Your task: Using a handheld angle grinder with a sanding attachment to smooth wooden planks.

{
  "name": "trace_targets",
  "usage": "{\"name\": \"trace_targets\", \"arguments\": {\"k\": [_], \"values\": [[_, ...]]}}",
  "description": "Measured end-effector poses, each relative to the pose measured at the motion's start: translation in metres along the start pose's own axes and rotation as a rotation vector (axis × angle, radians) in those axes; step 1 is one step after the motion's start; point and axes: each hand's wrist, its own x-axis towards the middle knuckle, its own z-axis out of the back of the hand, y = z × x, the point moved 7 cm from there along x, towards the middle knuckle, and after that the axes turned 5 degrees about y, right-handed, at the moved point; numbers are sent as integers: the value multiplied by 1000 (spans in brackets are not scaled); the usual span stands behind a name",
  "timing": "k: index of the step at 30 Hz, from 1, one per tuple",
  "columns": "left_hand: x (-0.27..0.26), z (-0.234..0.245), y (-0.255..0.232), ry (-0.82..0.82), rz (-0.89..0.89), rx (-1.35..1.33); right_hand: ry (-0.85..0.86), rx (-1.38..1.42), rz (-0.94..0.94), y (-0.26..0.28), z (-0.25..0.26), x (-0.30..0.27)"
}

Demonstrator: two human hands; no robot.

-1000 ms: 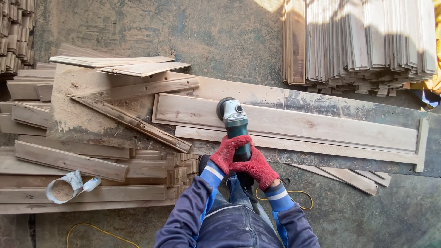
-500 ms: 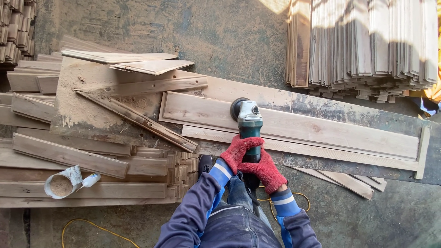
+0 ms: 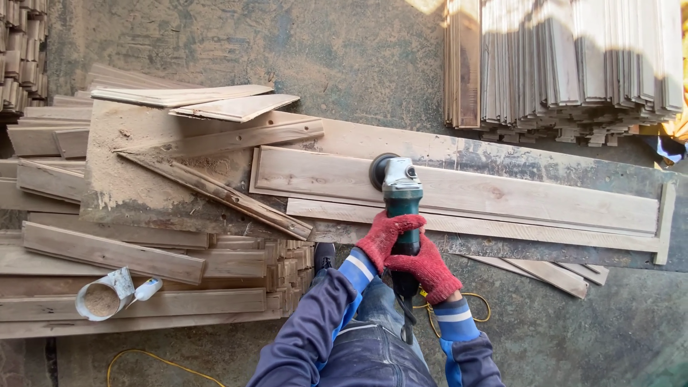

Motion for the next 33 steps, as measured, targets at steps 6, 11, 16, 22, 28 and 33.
{"name": "trace_targets", "arguments": {"k": [6,11,16,22,28,33], "values": [[5,-1,5,26,-13,78,-26,36,-1,1,-1,-5],[-8,27,-14,-66,-26,28,36,-29,-4,0,-23,10],[-1,66,-16,-133,4,-73,140,-86,64,23,-52,7],[-8,24,-6,-116,12,27,100,-70,18,-5,-17,14],[27,-43,35,37,-2,111,-42,96,-21,-28,50,2],[46,-102,73,91,69,174,-148,230,-32,-68,114,5]]}}
